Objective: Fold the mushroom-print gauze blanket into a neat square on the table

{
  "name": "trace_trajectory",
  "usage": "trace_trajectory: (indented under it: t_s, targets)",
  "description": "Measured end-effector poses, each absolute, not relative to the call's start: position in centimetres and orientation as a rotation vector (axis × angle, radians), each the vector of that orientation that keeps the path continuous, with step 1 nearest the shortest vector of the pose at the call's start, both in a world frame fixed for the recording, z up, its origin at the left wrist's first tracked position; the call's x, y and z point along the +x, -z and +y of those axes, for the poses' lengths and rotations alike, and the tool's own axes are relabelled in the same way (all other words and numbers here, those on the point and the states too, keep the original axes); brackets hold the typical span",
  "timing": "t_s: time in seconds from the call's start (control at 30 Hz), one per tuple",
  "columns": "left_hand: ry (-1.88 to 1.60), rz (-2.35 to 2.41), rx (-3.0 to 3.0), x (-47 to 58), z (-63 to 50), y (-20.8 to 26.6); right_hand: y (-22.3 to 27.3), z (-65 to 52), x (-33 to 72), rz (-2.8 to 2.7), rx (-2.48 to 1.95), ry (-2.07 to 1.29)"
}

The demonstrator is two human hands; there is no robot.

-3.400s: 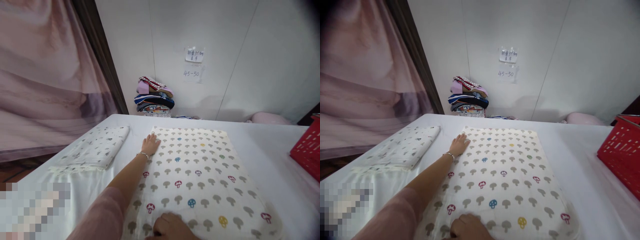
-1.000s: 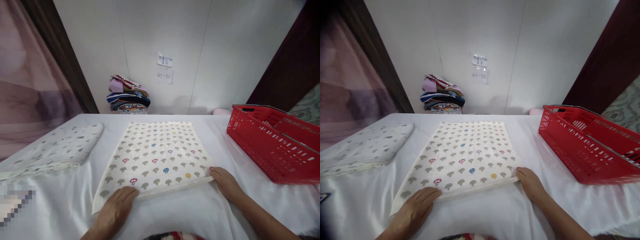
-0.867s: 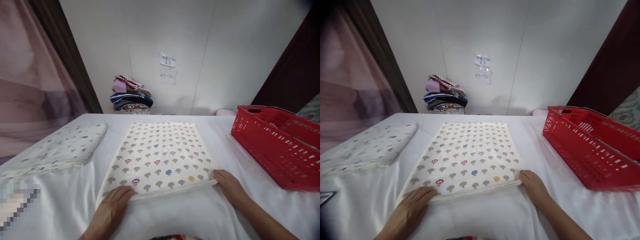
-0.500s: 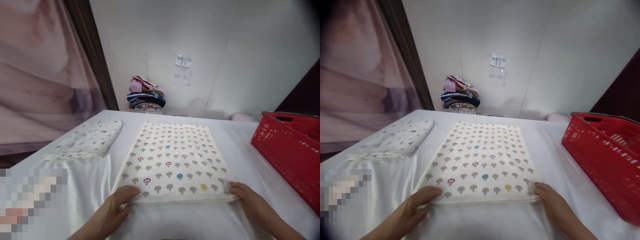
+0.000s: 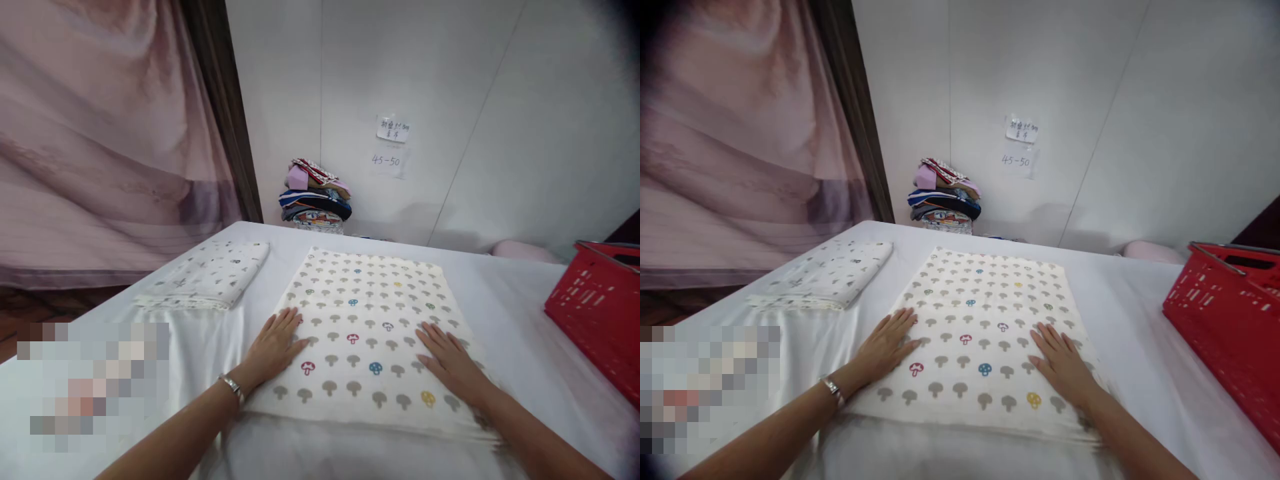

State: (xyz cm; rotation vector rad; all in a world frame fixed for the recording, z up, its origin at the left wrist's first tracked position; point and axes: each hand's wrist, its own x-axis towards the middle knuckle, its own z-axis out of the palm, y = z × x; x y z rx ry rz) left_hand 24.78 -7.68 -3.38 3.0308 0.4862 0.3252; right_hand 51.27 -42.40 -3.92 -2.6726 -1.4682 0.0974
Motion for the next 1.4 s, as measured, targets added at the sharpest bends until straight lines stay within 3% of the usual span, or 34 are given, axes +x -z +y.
trace_trajectory:
  t_s: [0.27,0.47,0.67,0.83,1.1,1.4]
  targets:
    - [-0.299,0.496,3.008,27.8,-6.1,2.6,1.7,-41.2,51.4,-1.412,-2.698,-0.358]
    - [-0.159,0.577,3.053,37.5,-3.9,1.1,0.4,-32.9,55.2,-1.500,-2.626,-0.253]
    - [-0.136,0.801,2.937,40.1,-1.2,3.2,2.7,-31.0,62.0,-1.116,-2.866,-0.207]
    - [-0.076,0.791,2.938,40.8,-1.1,2.8,3.1,-30.7,63.1,-1.099,-2.877,-0.193]
    - [-0.013,0.479,2.965,49.4,-0.5,1.0,2.1,-20.9,63.0,-1.331,-2.699,-0.289]
    - [-0.041,1.005,2.784,50.1,3.7,2.3,3.4,-23.4,68.8,-0.929,-2.913,-0.192]
